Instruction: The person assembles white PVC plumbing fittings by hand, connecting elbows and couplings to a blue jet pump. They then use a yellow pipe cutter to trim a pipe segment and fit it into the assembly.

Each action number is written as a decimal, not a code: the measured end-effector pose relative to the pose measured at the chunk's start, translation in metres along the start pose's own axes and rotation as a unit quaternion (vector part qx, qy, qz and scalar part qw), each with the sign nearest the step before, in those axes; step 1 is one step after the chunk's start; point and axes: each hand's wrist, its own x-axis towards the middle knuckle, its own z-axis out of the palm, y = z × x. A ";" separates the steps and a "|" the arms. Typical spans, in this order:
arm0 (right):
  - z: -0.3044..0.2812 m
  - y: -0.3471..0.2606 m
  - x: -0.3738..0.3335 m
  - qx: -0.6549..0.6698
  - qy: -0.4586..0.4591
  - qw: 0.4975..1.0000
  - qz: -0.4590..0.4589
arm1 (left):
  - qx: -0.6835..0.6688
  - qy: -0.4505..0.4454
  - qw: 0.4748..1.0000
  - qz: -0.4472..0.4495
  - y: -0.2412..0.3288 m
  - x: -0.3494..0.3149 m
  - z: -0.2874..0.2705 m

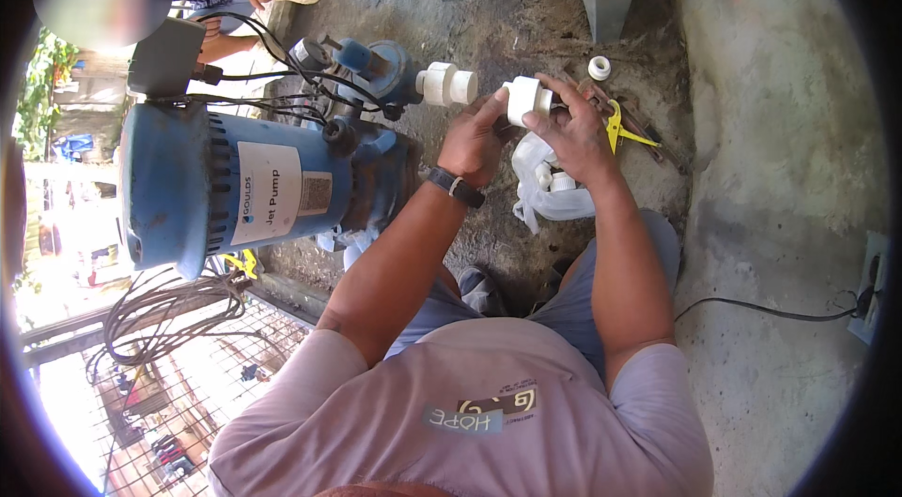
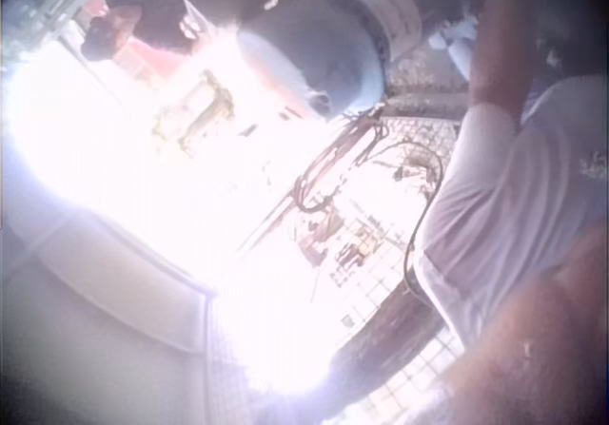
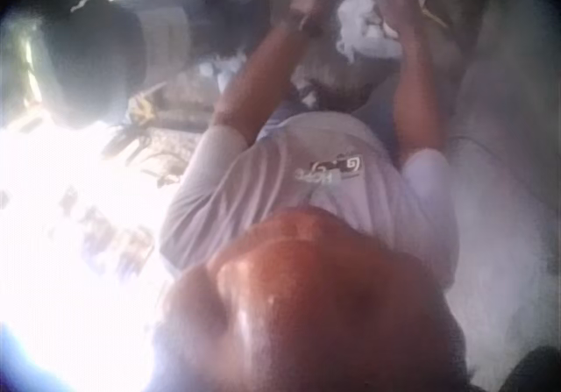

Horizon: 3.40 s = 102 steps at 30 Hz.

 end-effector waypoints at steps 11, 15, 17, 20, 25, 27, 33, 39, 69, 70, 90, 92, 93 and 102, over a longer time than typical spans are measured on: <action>0.006 0.008 0.002 0.031 -0.009 0.999 0.009 | 0.031 0.032 0.998 0.035 -0.005 -0.006 -0.002; 0.006 -0.001 0.000 0.007 -0.024 0.999 0.041 | 0.106 0.038 0.993 0.043 -0.012 -0.008 -0.006; 0.002 0.010 0.000 -0.007 -0.019 0.999 0.048 | 0.106 0.033 0.993 0.037 -0.014 -0.011 -0.003; 0.003 0.002 -0.001 -0.052 0.019 0.998 0.015 | 0.104 0.029 0.994 0.027 -0.011 -0.021 -0.005; 0.000 0.007 -0.001 0.114 0.043 0.990 0.067 | 0.178 0.009 0.984 0.019 -0.007 -0.046 -0.004; -0.003 0.013 0.000 0.107 0.037 0.991 0.069 | 0.222 -0.024 0.975 0.014 -0.001 -0.062 -0.003; 0.002 0.005 -0.003 0.061 0.029 0.997 0.033 | 0.330 -0.078 0.939 0.058 0.037 -0.114 0.001; 0.001 0.006 -0.005 0.137 0.043 0.986 0.083 | 0.346 -0.112 0.922 0.133 0.092 -0.168 -0.002; 0.102 -0.242 0.185 -0.372 -0.005 0.921 -0.113 | 0.159 -0.312 0.873 0.340 0.188 -0.216 0.118; 0.112 -0.242 0.189 -0.392 -0.022 0.911 -0.130 | 0.166 -0.308 0.872 0.344 0.192 -0.221 0.116; 0.090 -0.200 0.257 -0.659 -0.088 0.744 -0.065 | 0.299 -0.077 0.943 0.122 0.120 -0.223 -0.005; 0.074 -0.198 0.250 -0.660 -0.089 0.741 -0.082 | 0.313 -0.073 0.938 0.130 0.118 -0.219 -0.006; 0.067 -0.197 0.244 -0.659 -0.093 0.740 -0.092 | 0.321 -0.067 0.935 0.134 0.117 -0.219 -0.007; -0.010 -0.181 0.118 -0.657 0.014 0.726 -0.202 | 0.335 -0.058 0.932 0.124 0.103 -0.202 -0.015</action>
